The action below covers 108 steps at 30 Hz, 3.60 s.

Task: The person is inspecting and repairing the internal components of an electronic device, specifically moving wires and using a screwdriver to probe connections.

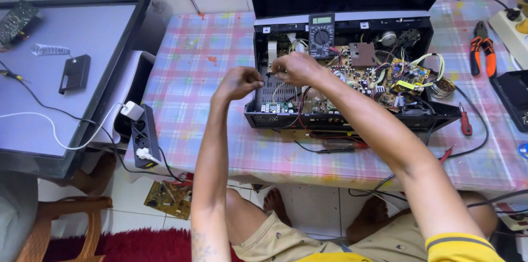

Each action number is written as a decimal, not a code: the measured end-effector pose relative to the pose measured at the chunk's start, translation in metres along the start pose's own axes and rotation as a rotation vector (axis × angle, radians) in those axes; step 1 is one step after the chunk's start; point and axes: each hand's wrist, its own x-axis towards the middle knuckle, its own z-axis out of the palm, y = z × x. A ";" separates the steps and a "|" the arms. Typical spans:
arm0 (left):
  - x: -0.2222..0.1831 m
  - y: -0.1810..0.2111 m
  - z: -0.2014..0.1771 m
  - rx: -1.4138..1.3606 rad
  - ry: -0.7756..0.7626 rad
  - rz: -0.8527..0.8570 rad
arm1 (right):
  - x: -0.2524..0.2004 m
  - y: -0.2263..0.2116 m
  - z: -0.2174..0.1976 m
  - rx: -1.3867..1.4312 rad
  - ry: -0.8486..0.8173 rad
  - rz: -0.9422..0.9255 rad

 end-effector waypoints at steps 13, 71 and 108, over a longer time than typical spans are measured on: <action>0.036 -0.059 0.044 0.401 -0.077 -0.182 | 0.046 -0.005 0.046 -0.293 -0.361 0.023; -0.017 -0.063 0.052 -0.302 0.489 -0.002 | 0.020 0.008 0.032 0.283 0.197 -0.231; -0.005 -0.071 0.054 -0.076 0.562 0.208 | 0.047 0.043 0.057 0.091 0.691 -0.248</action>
